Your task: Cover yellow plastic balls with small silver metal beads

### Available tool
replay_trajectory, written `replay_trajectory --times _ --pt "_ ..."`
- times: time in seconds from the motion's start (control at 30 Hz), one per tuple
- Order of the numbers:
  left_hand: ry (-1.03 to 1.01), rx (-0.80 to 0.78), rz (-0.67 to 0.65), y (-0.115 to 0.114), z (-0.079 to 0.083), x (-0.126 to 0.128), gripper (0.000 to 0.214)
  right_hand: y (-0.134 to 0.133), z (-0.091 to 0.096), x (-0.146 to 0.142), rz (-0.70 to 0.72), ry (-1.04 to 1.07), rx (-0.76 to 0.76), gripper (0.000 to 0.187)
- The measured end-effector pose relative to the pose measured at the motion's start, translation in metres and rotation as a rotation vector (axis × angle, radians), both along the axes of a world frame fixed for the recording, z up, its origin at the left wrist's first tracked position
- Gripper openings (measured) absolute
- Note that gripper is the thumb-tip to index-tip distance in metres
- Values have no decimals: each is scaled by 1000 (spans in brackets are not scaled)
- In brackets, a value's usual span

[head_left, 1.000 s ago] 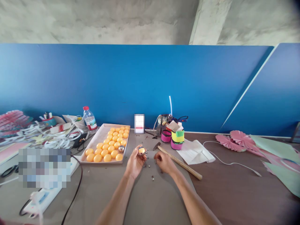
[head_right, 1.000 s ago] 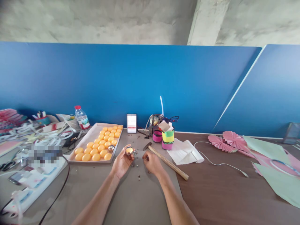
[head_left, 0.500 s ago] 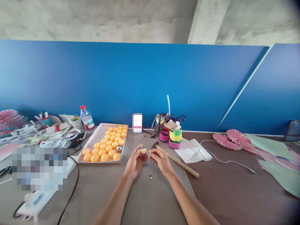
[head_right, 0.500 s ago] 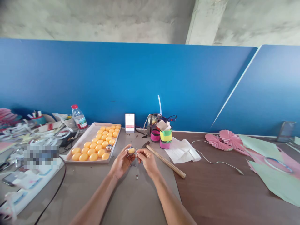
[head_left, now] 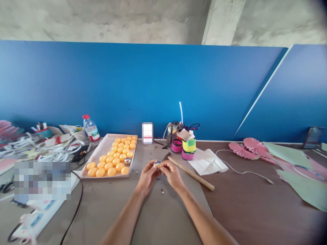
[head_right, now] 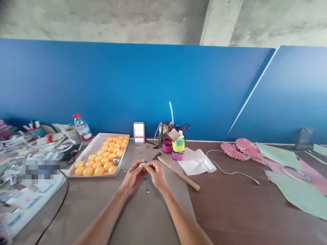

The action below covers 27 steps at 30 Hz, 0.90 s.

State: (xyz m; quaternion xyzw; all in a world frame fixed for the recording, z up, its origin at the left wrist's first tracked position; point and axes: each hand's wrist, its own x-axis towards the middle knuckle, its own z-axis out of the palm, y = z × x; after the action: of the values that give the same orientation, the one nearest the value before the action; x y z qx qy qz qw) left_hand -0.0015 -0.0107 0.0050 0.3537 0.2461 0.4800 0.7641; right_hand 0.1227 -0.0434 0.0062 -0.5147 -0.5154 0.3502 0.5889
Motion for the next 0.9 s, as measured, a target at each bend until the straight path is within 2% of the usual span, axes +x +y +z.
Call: replay_trajectory --times 0.57,0.9 --pt "121 65 76 -2 -1 1 31 -5 10 0 28 -82 -15 10" --pt "220 191 126 0 -6 2 32 -1 2 0 54 16 -93 8"
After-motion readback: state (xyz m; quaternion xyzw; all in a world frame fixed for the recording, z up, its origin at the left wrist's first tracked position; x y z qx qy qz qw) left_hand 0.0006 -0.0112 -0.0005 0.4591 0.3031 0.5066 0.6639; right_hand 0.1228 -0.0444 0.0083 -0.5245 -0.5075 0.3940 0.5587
